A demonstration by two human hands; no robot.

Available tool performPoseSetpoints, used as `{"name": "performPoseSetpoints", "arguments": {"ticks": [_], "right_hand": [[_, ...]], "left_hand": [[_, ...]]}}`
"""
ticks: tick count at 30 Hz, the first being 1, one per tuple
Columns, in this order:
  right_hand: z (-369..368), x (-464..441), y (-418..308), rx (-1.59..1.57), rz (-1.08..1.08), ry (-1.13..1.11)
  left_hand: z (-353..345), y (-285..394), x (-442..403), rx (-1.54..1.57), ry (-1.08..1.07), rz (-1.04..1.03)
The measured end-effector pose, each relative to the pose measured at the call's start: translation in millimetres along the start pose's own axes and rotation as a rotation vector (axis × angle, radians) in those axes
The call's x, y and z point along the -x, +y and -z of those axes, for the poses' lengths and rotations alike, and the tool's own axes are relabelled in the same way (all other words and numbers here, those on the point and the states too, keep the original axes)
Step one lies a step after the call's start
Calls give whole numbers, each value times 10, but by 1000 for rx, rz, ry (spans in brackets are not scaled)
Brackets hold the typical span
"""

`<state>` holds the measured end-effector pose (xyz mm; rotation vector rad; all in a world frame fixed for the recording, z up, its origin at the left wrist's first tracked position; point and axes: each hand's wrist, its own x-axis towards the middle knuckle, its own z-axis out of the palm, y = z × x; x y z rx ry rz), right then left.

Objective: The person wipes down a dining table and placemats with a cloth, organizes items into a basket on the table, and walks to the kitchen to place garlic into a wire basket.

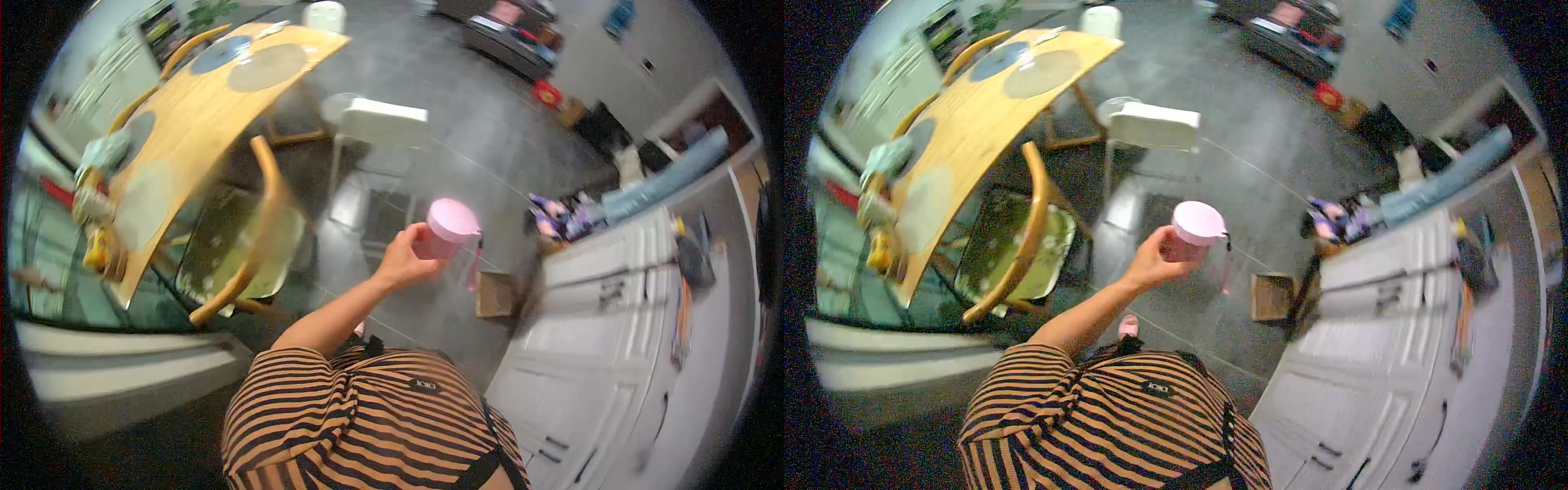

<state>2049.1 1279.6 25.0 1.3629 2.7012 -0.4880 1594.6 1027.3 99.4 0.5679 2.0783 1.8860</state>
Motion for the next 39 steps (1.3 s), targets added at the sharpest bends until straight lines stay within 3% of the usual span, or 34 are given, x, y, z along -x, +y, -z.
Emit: {"name": "performPoseSetpoints", "arguments": {"ticks": [4,7,12,14,17,20,21,22,26,29,31,32,33,34,36,37,38,39], "right_hand": [[-501,-318,-471,-45,48,-422],[-676,-605,-758,-54,126,-540],[-684,-1200,-1806,-157,334,-542],[-502,-1405,-2401,-195,399,-537],[-373,-1715,-2780,-65,372,-583],[-658,-2274,-2567,233,330,-643],[-1198,-2760,-1894,211,439,-603],[-1318,-3005,-1776,241,429,-628],[-1286,-3660,-2198,287,311,-712],[-1244,-4211,-2643,283,309,-750],[-1252,-4583,-2957,281,341,-777],[-1286,-4779,-3131,298,405,-768],[-1471,-5110,-3146,426,655,-614],[-1284,-5035,-3479,338,578,-647],[-549,-4405,-4619,159,420,-694],[-783,-4823,-4570,386,712,-695],[-1009,-5224,-4534,586,1014,-624],[-1039,-5266,-4670,570,1068,-587]], "left_hand": [[723,73,-24,-76,130,14],[1314,100,-6,-15,219,32],[2191,-174,52,-3,452,-112],[2388,-99,106,35,568,14],[2681,-412,106,-148,681,-28],[2825,-581,62,-151,833,23],[2856,-451,43,-210,880,95],[2910,-495,38,-263,931,106],[3120,-310,-167,-406,1135,61],[3387,-452,-219,-320,1289,31],[3608,-535,-211,-326,1411,137],[3727,-580,-173,-380,1471,203],[3838,-562,-139,-375,1496,133],[3954,-567,-82,-384,1544,205],[4282,-780,93,-276,1563,112],[4356,-640,142,-288,1598,213],[4518,-771,240,-317,1666,154],[4700,-878,366,-477,1716,250]]}}
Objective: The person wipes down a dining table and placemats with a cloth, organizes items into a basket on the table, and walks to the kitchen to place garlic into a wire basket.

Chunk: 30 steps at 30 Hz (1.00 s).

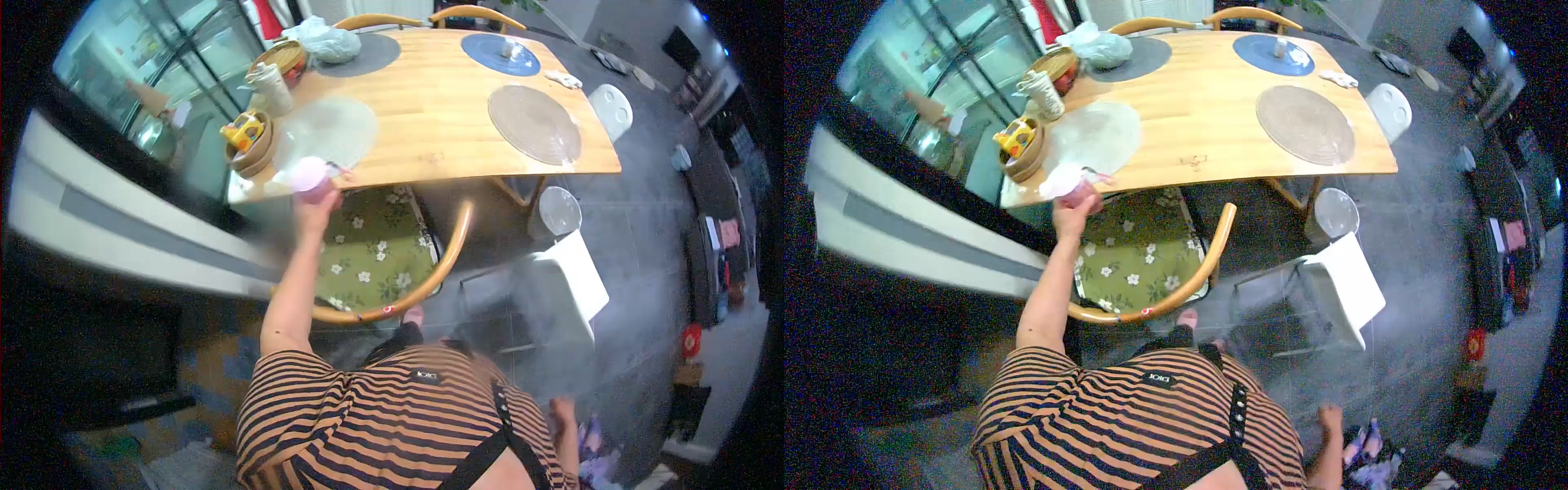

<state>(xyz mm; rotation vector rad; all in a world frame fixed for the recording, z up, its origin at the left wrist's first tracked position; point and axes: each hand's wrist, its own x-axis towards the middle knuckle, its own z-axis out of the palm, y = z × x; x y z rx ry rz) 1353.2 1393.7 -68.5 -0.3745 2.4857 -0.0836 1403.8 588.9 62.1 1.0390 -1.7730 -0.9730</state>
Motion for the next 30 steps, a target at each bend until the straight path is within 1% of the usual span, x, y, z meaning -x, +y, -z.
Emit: {"name": "performPoseSetpoints", "arguments": {"ticks": [1,2,4,5,6,8,9,10,11,12,13,14,16,18,19,20,21,23,24,26,29,30], "right_hand": [[116,-165,-45,15,24,55],[153,-226,-78,295,198,271],[547,-361,-441,-20,21,301],[778,-418,-644,-349,-169,255],[968,-484,-846,-676,-350,250],[1233,-604,-1109,-1107,-551,259],[1222,-741,-1030,-1360,-610,237],[1364,-758,-1139,-1448,-654,290],[1499,-779,-1328,-1537,-682,348],[1617,-811,-1469,-1608,-747,369],[1688,-837,-1538,-1679,-809,388],[1669,-899,-1500,-1732,-798,359],[1599,-1058,-1405,-1837,-757,299],[1632,-1125,-1502,-1881,-782,322],[1648,-1134,-1513,-1900,-794,329],[1394,-1315,-1285,-2135,-707,339],[1320,-1378,-1250,-2247,-657,422],[1231,-1504,-1319,-2460,-538,589],[1231,-1501,-1338,-2557,-479,609],[848,-1695,-1069,-2114,-332,702],[1068,-1746,-827,-1884,-301,740],[1127,-1785,-618,-1754,-254,753]], "left_hand": [[95,341,-46,-44,-56,82],[146,589,-123,-267,-102,107],[-8,-974,-861,41,-51,-187],[-64,-1109,-1055,-21,11,-79],[-66,-1069,-1184,-94,49,25],[-147,-1037,-1388,-179,79,124],[-216,-1011,-1435,-244,99,109],[-282,-985,-1481,-310,121,94],[-343,-997,-1484,-288,124,84],[-401,-1008,-1486,-265,127,75],[-435,-988,-1466,-330,117,74],[-458,-980,-1443,-393,113,72],[-493,-1042,-1477,-404,116,120],[-422,-1301,-1588,-358,47,179],[-355,-1562,-1674,-307,-24,215],[-369,-1506,-1629,-319,-49,207],[-384,-1441,-1581,-330,-74,199],[-327,-721,-1096,-475,-28,91],[-341,-536,-891,-432,-15,111],[-366,-255,-538,-344,11,146],[-651,-77,-16,-248,-26,119],[-778,-51,145,-188,-79,141]]}}
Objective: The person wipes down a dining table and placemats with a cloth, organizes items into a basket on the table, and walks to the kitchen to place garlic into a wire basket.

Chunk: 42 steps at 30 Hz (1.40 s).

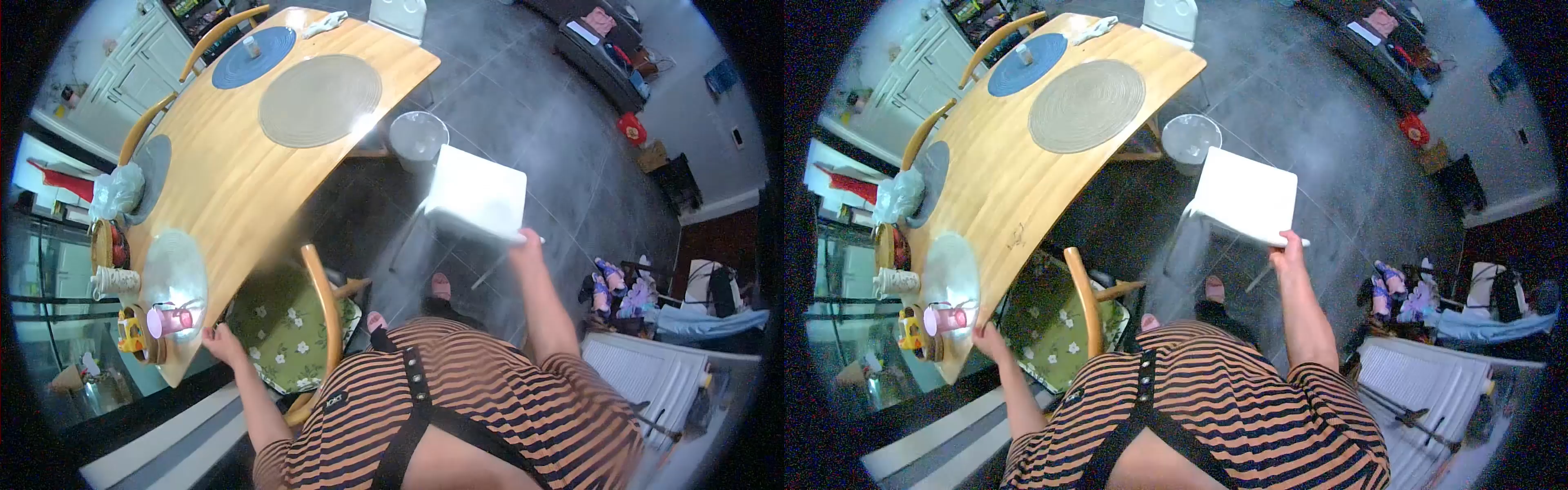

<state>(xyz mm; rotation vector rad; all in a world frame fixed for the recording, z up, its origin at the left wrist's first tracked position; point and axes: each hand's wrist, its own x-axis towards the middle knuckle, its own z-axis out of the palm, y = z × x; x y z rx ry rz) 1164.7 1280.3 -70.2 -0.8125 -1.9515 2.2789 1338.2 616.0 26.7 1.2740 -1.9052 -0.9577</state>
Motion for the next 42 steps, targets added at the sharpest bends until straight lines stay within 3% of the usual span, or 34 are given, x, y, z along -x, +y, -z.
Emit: {"name": "performPoseSetpoints", "arguments": {"ticks": [2,3,5,11,18,25,26,28,29,31,32,33,36,39,41,42], "right_hand": [[-39,-322,-395,-682,-373,181],[15,-489,-565,-574,-364,269],[-185,-359,-1264,-585,-365,419],[683,-914,-1581,-482,-304,186],[1628,-1183,-1961,-299,-277,160],[3044,-1601,-1413,-35,-144,104],[3043,-1584,-1450,-150,-269,160],[3201,-1515,-1341,94,-158,160],[3271,-1461,-1294,165,-122,178],[3298,-1398,-1255,114,-204,318],[3317,-1369,-1231,84,-241,390],[3221,-1365,-1301,-1,-413,568],[2878,-1138,-1362,-86,-282,574],[1072,-374,-2287,80,62,487],[2092,-1926,-1930,1596,22,632],[1757,-2200,-2050,1489,63,531]], "left_hand": [[-238,220,352,96,-75,-20],[-344,332,488,27,-122,-46],[-599,564,813,215,-196,19],[-1083,731,1402,242,-287,-70],[-1345,1152,1720,83,-306,-2],[-1794,1316,1560,14,-308,-104],[-1862,1440,1556,15,-314,-92],[-1979,1753,1556,-95,-322,-108],[-2193,1493,1436,-63,-269,-232],[-2284,1973,1473,-36,-353,-67],[-2451,1889,1369,-40,-376,-8],[-2578,1868,1284,5,-415,-25],[-2978,1867,1013,66,-410,-66],[-3212,2158,792,102,-420,-53],[-3412,2205,613,195,-452,-10],[-3515,2232,523,242,-470,9]]}}
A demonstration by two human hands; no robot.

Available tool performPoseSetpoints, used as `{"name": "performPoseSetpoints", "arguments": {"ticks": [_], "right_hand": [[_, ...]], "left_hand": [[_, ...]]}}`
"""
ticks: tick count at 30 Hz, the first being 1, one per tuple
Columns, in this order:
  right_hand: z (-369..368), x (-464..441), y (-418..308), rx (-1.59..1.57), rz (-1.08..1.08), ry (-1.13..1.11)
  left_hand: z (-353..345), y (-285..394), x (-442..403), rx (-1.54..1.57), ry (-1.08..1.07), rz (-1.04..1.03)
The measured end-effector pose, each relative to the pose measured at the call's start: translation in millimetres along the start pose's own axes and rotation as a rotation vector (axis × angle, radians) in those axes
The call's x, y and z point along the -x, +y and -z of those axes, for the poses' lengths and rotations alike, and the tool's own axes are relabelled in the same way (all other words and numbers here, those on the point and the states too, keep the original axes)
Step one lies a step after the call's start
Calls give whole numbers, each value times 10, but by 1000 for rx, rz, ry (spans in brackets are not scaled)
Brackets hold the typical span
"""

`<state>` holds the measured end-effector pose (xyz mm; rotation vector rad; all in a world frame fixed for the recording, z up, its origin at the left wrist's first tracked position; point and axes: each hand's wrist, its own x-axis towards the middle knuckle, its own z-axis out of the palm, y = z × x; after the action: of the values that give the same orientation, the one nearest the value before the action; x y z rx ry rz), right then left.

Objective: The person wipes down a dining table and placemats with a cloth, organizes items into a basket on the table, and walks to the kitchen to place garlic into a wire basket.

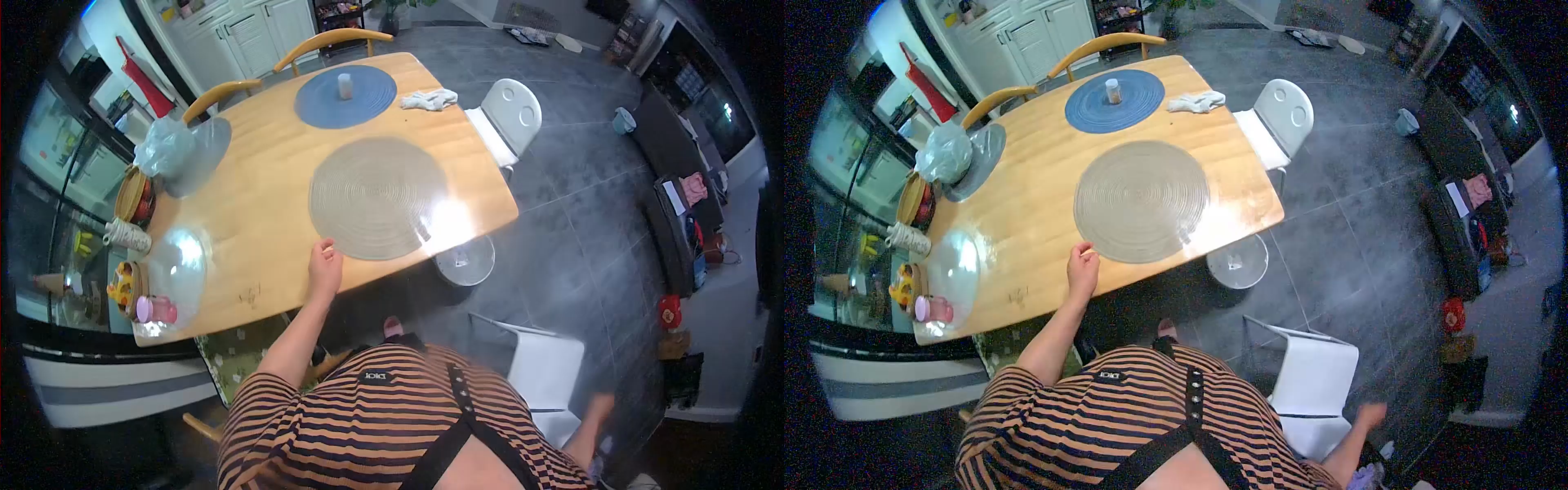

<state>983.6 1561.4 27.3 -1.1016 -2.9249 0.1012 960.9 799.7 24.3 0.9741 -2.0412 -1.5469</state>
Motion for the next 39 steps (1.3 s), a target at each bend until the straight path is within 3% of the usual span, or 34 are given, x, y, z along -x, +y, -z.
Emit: {"name": "performPoseSetpoints", "arguments": {"ticks": [1,2,3,6,8,12,16,18,22,25,29,39], "right_hand": [[529,452,-1167,-213,55,147],[217,51,-1349,-165,330,176],[79,-196,-1784,-133,296,-73],[-222,-360,-3350,-179,710,-38],[-83,-166,-4486,-338,998,-73],[-226,-33,-6232,-391,1367,-77],[-354,60,-7536,-441,1486,-114],[-408,57,-8062,-416,1516,-160],[-711,20,-8869,-359,1474,-59],[-759,115,-9121,-274,1348,-167],[-747,335,-9298,-276,1286,-101],[-753,840,-9286,-241,1694,-243]], "left_hand": [[-34,18,-85,11,22,-31],[-69,42,-145,20,38,-60],[-119,69,-192,31,51,-87],[-109,87,-248,39,30,-25],[-114,7,-180,220,96,-57],[62,104,123,175,155,165],[94,37,475,50,387,96],[82,-60,637,103,504,192],[-81,14,891,135,582,295],[-211,91,980,114,629,345],[-303,196,1066,81,622,397],[-439,144,873,179,503,380]]}}
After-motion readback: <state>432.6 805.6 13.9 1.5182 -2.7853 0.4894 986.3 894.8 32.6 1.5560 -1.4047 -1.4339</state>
